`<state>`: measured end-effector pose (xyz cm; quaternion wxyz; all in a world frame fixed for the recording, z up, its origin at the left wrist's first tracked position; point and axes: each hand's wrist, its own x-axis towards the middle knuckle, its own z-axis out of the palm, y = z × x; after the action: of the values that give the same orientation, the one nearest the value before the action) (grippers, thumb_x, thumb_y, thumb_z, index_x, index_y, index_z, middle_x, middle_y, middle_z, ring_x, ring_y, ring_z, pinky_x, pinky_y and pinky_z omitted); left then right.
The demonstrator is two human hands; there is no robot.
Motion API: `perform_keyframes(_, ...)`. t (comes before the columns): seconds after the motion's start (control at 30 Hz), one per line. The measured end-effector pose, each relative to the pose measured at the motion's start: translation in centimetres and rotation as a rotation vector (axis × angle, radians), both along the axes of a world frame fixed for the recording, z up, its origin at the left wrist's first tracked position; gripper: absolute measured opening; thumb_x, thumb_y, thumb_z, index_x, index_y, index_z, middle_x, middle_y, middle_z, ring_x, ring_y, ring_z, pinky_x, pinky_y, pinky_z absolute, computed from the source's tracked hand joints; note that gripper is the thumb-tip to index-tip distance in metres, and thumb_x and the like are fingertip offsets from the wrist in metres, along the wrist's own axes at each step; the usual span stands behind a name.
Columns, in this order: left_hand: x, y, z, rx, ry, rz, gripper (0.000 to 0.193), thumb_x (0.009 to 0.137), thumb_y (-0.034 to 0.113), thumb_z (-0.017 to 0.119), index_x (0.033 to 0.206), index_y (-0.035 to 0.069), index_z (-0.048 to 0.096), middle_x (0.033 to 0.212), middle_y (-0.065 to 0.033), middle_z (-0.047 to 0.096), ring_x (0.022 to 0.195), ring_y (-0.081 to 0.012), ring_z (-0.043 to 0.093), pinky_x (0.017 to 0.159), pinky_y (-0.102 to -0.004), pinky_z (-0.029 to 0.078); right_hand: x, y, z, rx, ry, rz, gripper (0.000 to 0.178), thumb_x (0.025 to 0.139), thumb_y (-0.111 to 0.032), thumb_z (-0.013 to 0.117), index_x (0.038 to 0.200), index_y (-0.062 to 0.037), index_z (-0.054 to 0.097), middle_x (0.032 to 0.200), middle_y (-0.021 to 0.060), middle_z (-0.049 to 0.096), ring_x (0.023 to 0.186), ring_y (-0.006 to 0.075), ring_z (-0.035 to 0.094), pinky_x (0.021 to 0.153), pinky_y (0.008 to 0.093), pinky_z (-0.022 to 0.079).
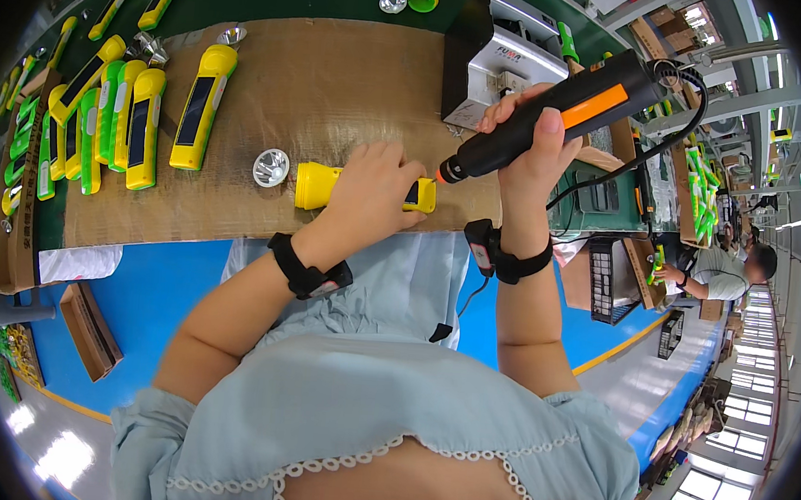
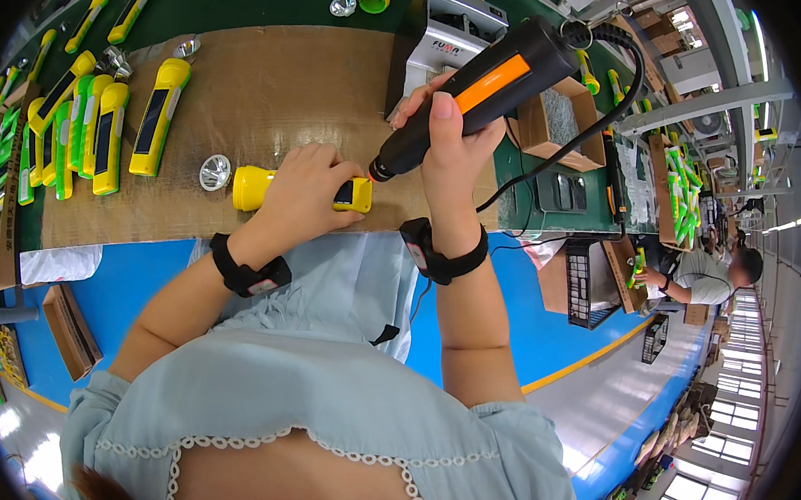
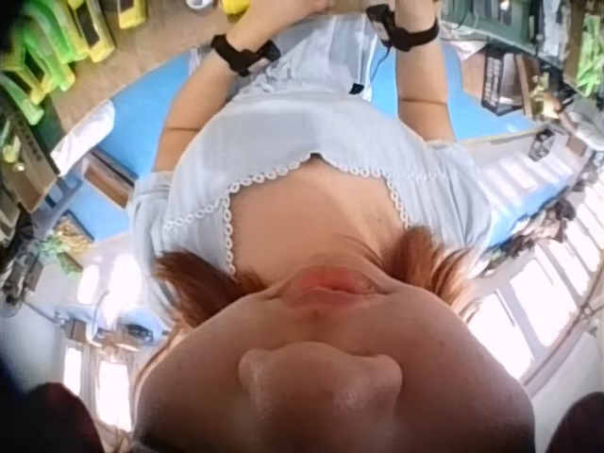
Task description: Use an electric screwdriver to assemble components of yellow flashlights on an assembly line.
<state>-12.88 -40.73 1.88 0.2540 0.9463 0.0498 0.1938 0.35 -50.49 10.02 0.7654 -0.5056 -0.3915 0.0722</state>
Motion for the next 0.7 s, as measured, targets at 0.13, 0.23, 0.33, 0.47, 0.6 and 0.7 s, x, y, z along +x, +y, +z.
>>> perform_keyframes(0.13,0.1,-0.3,0.4,-0.041,-0.062,-0.022,0.042,0.058,0.026,0.078,0.095,0.012,0.064,0.089,-0.0066,0.052,0.091,-0.0257,0.051,0.08,-0.0376,0.039,0.0,-0.8,-0.5,-0.059,-0.032,0.004,0.049,0.079,-0.043,0.064,0.094,0.0008,0.048,0.066,0.012,0.053,0.057,0.0211,0.057,0.053,0.0323,0.049)
perform_keyframes(0.23,-0.4,-0.2,0.8,-0.06,-0.044,0.03,0.04,0.057,0.026,0.079,0.09,0.01,0.064,0.089,-0.0071,0.052,0.09,-0.0273,0.051,0.079,-0.0383,0.039,-1.0,0.3,-1.5,-0.06,0.007,0.029,0.049,0.075,-0.038,0.071,0.094,0.0011,0.048,0.066,0.011,0.056,0.056,0.0188,0.058,0.052,0.0294,0.049)
perform_keyframes(0.33,-0.3,-0.4,1.5,-0.052,0.025,0.0,0.04,0.057,0.026,0.079,0.09,0.009,0.064,0.088,-0.0073,0.052,0.09,-0.0266,0.05,0.079,-0.0382,0.039,-0.9,0.3,-2.6,-0.073,-0.021,0.067,0.047,0.073,-0.033,0.072,0.093,0.0009,0.047,0.066,0.0101,0.057,0.057,0.0172,0.058,0.053,0.0283,0.048)
perform_keyframes(0.47,-0.1,0.0,1.8,-0.044,0.078,-0.018,0.042,0.057,0.026,0.079,0.094,0.01,0.066,0.088,-0.0076,0.051,0.091,-0.0261,0.05,0.08,-0.0374,0.038,-1.2,0.2,-2.5,-0.081,0.018,0.06,0.049,0.072,-0.031,0.075,0.095,0.0006,0.047,0.068,0.0098,0.057,0.059,0.0172,0.058,0.054,0.0285,0.048)
perform_keyframes(0.6,0.0,-0.4,1.5,-0.027,0.039,-0.021,0.04,0.058,0.028,0.078,0.092,0.011,0.066,0.088,-0.008,0.051,0.089,-0.0272,0.05,0.078,-0.0385,0.039,-0.4,-1.1,-0.7,0.061,0.01,0.072,0.053,0.074,-0.039,0.073,0.097,0.0008,0.046,0.071,0.011,0.057,0.061,0.0194,0.059,0.056,0.0304,0.05)
perform_keyframes(0.7,0.3,-0.4,1.2,0.013,0.016,-0.029,0.041,0.059,0.028,0.078,0.095,0.012,0.067,0.089,-0.0084,0.051,0.089,-0.0276,0.05,0.079,-0.0389,0.039,2.1,-2.7,2.9,0.299,-0.046,-0.057,0.055,0.077,-0.045,0.068,0.098,0.0009,0.046,0.074,0.0132,0.056,0.061,0.022,0.058,0.055,0.0327,0.051)
